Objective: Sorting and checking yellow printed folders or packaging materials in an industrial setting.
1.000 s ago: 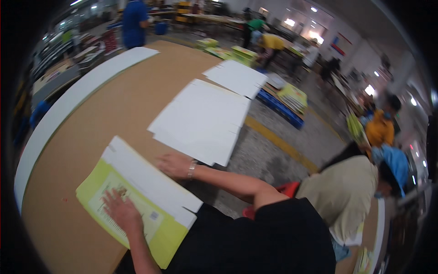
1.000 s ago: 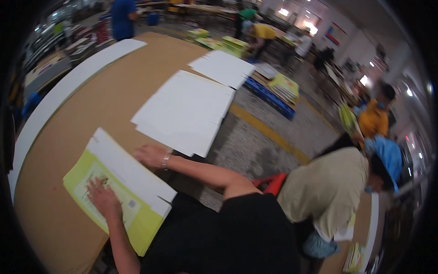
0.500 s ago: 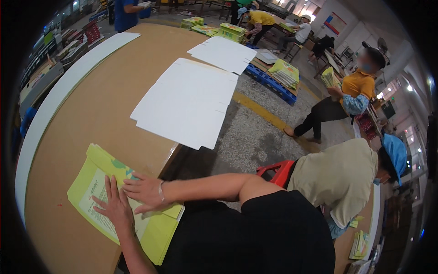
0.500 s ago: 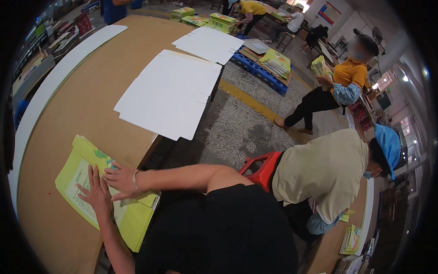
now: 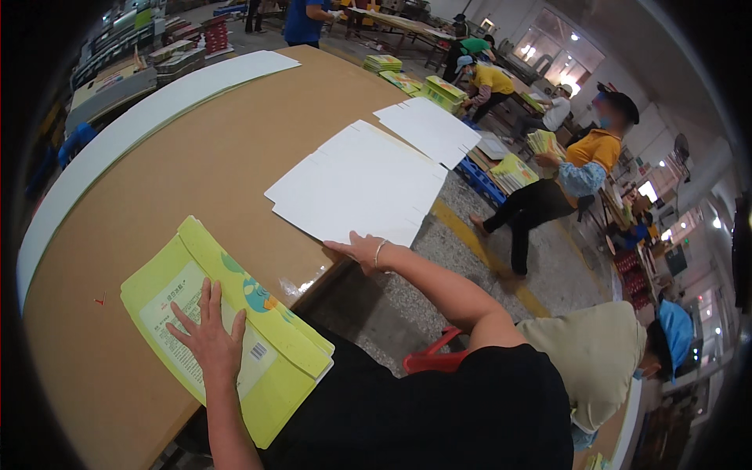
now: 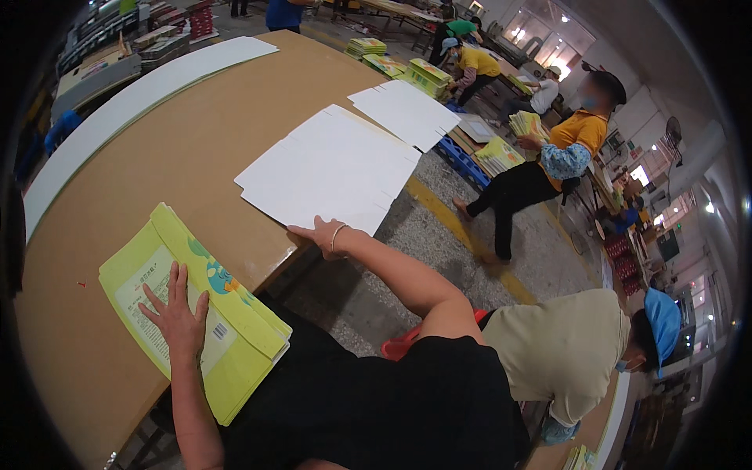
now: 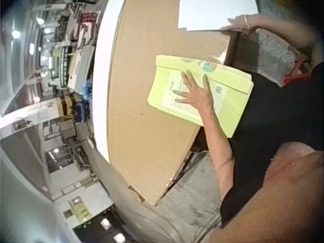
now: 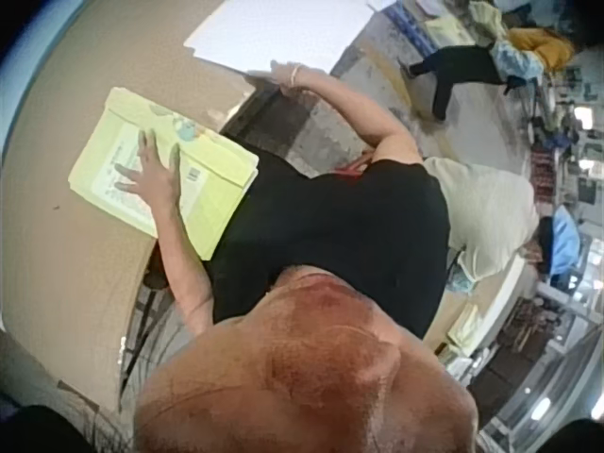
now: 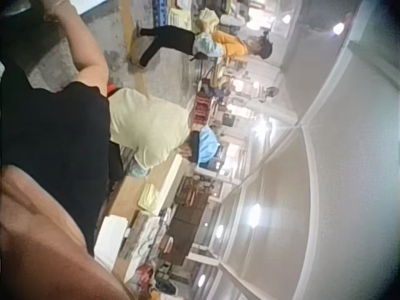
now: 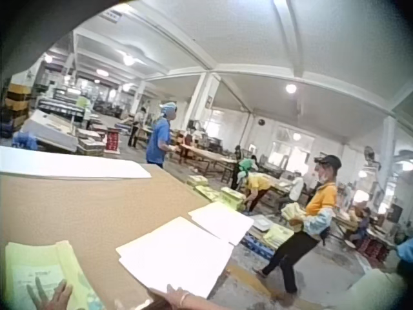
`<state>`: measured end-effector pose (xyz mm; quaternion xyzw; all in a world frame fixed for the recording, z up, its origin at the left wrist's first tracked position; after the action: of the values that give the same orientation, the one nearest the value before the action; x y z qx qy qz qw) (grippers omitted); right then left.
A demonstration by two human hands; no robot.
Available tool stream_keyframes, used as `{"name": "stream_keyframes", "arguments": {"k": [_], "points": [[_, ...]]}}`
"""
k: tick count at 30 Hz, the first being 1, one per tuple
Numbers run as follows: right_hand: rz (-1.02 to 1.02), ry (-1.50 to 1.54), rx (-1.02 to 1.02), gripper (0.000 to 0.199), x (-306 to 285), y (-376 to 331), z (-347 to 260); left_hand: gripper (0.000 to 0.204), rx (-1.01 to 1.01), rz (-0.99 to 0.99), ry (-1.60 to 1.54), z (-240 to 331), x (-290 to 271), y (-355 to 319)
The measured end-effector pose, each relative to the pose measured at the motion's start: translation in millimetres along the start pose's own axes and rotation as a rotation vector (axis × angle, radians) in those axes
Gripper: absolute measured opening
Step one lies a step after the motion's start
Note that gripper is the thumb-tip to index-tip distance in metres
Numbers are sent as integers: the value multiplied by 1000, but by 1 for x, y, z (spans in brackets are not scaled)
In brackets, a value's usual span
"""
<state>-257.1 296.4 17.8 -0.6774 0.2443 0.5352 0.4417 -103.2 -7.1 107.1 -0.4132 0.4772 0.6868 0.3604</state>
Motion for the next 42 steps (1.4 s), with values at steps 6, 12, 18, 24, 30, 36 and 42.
{"name": "stream_keyframes", "arguments": {"k": [6,12,18,24,30,36,42], "points": [[722,373,-370,88,-154,-14,-55,70,-13,1,-25,2,-3,2],[385,1832,-397,76,-234,-84,-79,68,-19,15,-70,6,-7,-2],[44,1661,107,56,-64,-52,-139,63,54,119,-93,-44,56,-16],[550,775,-191,61,-71,-60,-152,52,-75,544,-224,-49,2,1],[534,915,-235,62,-76,-75,-189,33,-706,804,-1057,-124,-42,-25],[528,821,-326,64,-61,-79,-222,43,-521,625,-704,-119,-52,-32],[470,522,-345,59,-54,-69,-232,49,-130,167,45,-34,-9,16]]}}
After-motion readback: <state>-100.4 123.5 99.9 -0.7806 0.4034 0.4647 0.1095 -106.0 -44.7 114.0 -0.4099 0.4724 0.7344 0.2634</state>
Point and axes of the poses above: each hand's wrist, its own y-axis towards the middle knuckle, its own x-axis out of the palm, z = x × y, the point moved 10 cm from there along y, towards the middle knuckle, and after that the axes turned 15 degrees about z, right-handed, at the moved point
